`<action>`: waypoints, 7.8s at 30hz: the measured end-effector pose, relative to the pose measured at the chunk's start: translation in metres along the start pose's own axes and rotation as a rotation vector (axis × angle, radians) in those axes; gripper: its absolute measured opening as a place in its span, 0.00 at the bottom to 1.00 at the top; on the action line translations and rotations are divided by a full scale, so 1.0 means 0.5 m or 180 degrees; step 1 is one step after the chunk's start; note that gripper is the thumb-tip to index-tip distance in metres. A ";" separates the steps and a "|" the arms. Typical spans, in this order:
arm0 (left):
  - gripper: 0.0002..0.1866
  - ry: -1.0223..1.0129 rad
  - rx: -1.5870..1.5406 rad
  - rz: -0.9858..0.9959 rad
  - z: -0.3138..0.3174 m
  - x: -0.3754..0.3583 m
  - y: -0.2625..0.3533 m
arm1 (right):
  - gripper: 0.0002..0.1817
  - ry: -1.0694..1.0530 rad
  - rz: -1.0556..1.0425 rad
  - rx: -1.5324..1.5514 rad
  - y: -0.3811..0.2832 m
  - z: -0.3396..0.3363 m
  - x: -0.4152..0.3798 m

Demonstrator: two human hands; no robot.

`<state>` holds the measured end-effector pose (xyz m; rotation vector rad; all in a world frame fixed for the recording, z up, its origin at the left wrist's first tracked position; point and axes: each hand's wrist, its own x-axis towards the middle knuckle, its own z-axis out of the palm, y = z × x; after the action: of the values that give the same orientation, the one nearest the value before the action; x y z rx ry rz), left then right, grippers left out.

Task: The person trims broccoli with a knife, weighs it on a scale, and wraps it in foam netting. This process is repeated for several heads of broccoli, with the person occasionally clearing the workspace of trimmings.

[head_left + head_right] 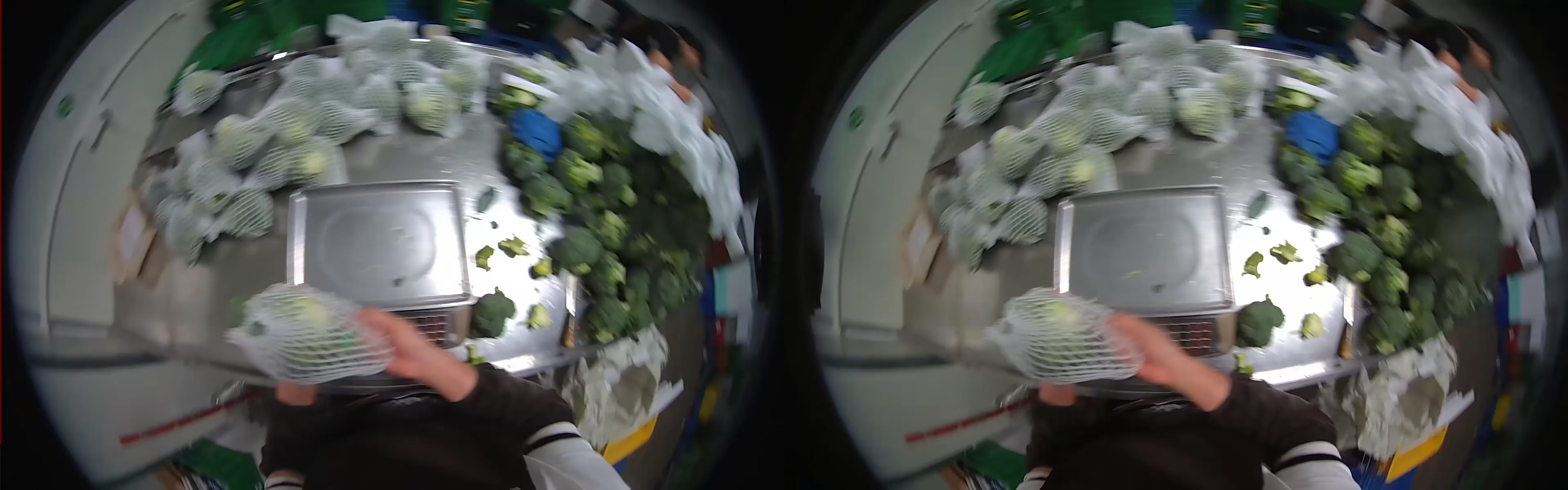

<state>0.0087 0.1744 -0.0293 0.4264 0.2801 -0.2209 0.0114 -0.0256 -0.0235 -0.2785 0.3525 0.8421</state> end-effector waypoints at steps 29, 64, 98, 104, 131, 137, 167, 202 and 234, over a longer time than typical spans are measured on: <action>0.34 -0.1061 0.3829 0.0460 0.209 0.121 -0.127 | 0.43 0.5368 -0.3713 -0.4885 -0.282 -0.307 -0.647; 0.23 -0.0393 0.1676 -0.1202 0.296 0.125 -0.438 | 0.13 0.1156 -0.4187 -0.4808 -0.196 -0.099 -0.364; 0.17 -0.0687 0.2805 0.0412 0.231 -0.052 -0.371 | 0.19 0.1462 -0.3227 -0.5218 -0.242 -0.014 -0.323; 0.32 -0.0964 0.0886 -0.1429 0.205 -0.020 -0.327 | 0.12 0.1356 -0.2642 -0.2835 -0.229 -0.045 -0.303; 0.17 0.0246 0.2296 -0.0148 0.137 -0.076 -0.227 | 0.18 0.2140 -0.2503 -0.3736 -0.406 -0.354 -0.413; 0.10 0.0429 0.2136 0.0010 0.147 -0.077 -0.236 | 0.15 0.2223 -0.1319 -0.5872 -0.142 -0.243 -0.428; 0.15 -0.0282 0.4483 0.1407 0.260 -0.026 -0.189 | 0.24 0.0084 -0.1836 -0.0924 -0.139 -0.190 -0.368; 0.35 -0.0327 0.4604 0.0574 0.195 0.082 -0.141 | 0.17 0.0919 -0.3628 -0.4419 -0.153 -0.051 -0.174; 0.21 -0.1081 0.5339 0.0268 0.355 0.002 -0.250 | 0.21 0.1522 -0.4041 -0.2641 -0.125 -0.056 -0.238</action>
<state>0.0151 -0.0140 0.0788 2.0275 -0.3433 -0.4102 -0.0192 -0.1559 0.0060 -1.3212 0.1783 -0.4084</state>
